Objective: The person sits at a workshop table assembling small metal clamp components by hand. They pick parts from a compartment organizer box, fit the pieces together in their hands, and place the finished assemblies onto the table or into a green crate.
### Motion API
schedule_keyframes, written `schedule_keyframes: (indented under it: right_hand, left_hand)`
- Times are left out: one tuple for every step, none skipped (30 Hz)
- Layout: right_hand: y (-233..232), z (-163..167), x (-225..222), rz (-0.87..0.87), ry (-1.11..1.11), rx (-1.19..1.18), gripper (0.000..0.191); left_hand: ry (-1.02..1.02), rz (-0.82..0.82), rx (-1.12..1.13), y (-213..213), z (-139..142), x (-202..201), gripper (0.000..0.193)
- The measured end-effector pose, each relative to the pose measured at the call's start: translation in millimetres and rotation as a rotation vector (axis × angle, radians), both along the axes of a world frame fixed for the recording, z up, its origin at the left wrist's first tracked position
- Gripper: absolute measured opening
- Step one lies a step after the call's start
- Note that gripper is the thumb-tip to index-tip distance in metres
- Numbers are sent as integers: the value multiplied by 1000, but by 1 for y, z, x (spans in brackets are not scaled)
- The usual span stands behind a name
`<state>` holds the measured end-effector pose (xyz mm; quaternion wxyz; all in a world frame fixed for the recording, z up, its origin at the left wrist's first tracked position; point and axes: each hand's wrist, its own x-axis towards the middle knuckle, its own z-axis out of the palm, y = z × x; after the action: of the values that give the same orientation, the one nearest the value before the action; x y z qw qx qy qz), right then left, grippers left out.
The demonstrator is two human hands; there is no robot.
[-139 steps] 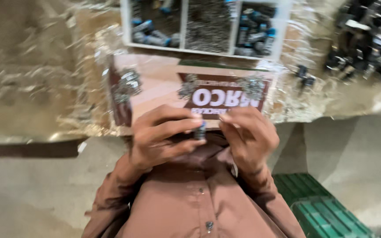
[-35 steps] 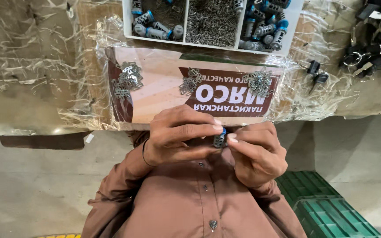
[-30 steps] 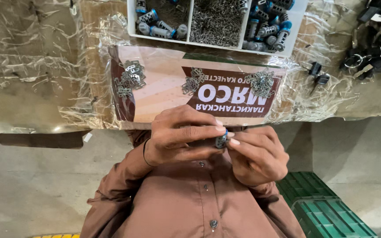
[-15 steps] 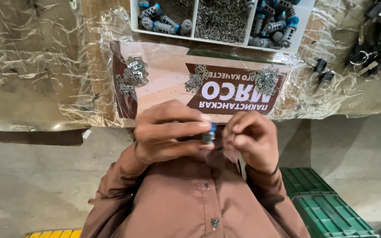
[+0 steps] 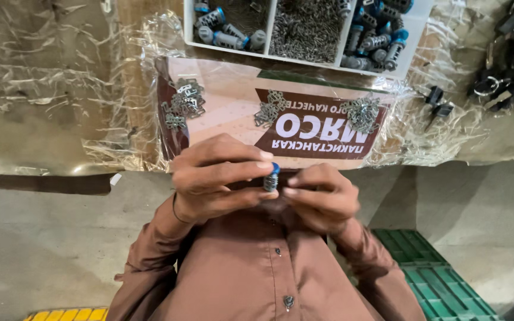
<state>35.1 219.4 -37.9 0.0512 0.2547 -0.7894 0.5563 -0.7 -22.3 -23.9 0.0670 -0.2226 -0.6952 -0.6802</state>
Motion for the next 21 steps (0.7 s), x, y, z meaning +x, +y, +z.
schedule_keyframes:
  right_hand:
    - [1,7,3,-25,-206,-128,24]
    - [1,13,5,-52,-414,-254,22]
    - [1,17,5,-113,-542,-278,22]
    - [1,22,6,-175,-669,-300,22]
    - [-1,24,5,-241,-797,-322,22]
    - [-3,26,4,-317,-461,-89,22]
    - [-8,24,3,-384,-121,138,23]
    - [-12,22,1,-445,221,360,24]
    - [-13,25,2,-402,159,235,23]
    - [-14,27,3,-355,99,110,23]
    - [-15,28,3,-309,38,-14,23]
    - [-15,30,5,-290,-14,-72,20]
    - [-15,31,5,-270,-64,-130,18]
    - [-15,32,6,-248,-113,-188,15]
    - [-15,33,6,-234,-112,-165,15]
    - [-15,34,6,-218,-112,-142,16]
    - [-16,35,7,-201,-113,-121,16]
    - [-16,35,7,-208,-113,-90,16]
    - [-17,36,7,-216,-110,-59,15]
    - [-18,37,6,-222,-107,-28,14]
    - [-18,37,6,-226,-87,6,14]
  left_hand:
    - [12,-8,13,2,0,0,40]
    - [5,-18,1,3,0,1,40]
    - [1,-27,-12,4,0,1,40]
    - [-3,-35,-25,5,-1,2,40]
    - [-2,-32,-25,6,-1,3,40]
    - [1,-27,-28,8,-2,4,40]
    - [4,-23,-32,9,-2,5,41]
    - [13,-12,-42,10,-2,6,40]
    - [25,-3,-50,11,-2,6,40]
    - [38,7,-59,12,-3,6,40]
    - [43,7,-60,12,-3,6,40]
    - [47,4,-60,12,-3,6,40]
    - [52,2,-59,12,-3,6,41]
    - [73,4,-63,13,-3,5,40]
    - [93,6,-68,13,-2,5,40]
    - [113,10,-72,13,-2,5,40]
    - [110,11,-74,13,-2,6,40]
    - [105,9,-75,13,-1,6,40]
    - [102,7,-74,13,-1,6,40]
    - [105,6,-86,13,0,6,40]
    - [107,4,-97,13,0,6,40]
